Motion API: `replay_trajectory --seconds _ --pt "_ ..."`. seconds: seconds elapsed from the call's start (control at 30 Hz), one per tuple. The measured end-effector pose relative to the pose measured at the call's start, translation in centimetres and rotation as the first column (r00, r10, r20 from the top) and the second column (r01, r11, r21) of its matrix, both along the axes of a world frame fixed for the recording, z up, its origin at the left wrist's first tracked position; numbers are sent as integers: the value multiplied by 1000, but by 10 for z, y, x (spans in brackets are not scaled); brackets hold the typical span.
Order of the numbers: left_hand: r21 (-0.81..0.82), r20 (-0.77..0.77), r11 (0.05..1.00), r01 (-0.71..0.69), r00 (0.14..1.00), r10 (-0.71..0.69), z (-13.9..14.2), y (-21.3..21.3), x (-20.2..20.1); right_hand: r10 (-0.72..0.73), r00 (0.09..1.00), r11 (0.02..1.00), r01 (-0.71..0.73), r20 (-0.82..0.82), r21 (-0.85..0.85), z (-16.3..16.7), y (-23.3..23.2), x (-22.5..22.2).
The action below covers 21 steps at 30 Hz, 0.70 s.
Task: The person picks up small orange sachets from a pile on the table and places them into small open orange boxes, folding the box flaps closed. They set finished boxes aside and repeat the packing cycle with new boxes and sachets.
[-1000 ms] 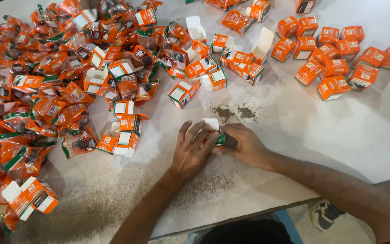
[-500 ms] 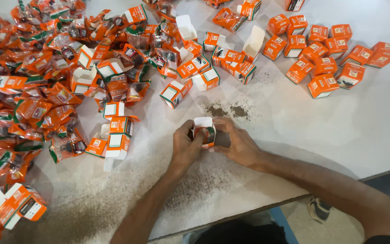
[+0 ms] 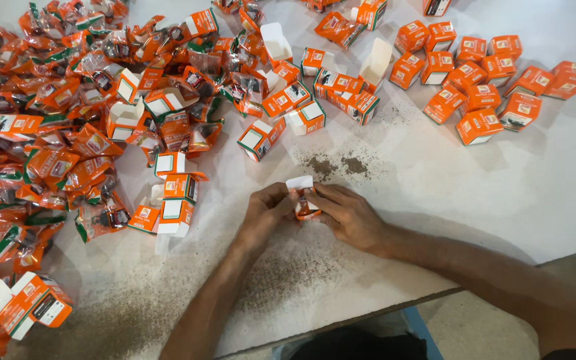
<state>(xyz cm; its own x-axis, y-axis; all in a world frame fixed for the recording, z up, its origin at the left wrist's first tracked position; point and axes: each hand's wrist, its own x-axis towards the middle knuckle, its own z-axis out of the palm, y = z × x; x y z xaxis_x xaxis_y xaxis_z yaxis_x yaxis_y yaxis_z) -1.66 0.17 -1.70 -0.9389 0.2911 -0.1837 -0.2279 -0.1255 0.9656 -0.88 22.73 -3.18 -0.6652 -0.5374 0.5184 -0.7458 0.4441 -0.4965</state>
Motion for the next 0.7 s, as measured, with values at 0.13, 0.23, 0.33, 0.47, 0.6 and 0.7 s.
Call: replay_trajectory --seconds 0.13,0.23,0.33,0.47,0.6,0.7 --pt "-154 -14 986 -61 998 60 -7 14 -10 -11 996 1000 12 83 -8 5 -2 1" --pt "-299 -558 904 -307 824 95 -5 22 1 -27 994 1000 27 107 2 6 -2 1" --pt "-318 -782 895 -313 621 -60 2 19 19 -86 970 996 82 228 29 3 -2 0" --pt "-452 -836 848 -276 463 -295 9 9 27 -65 963 997 76 262 -32 -3 0 -2" --pt "-419 -822 849 -323 532 -204 6 13 26 -51 954 998 62 297 -29 -4 0 -1" --pt "-393 -809 860 -326 567 -155 3 16 26 -42 955 998 52 295 -25 0 0 -2"
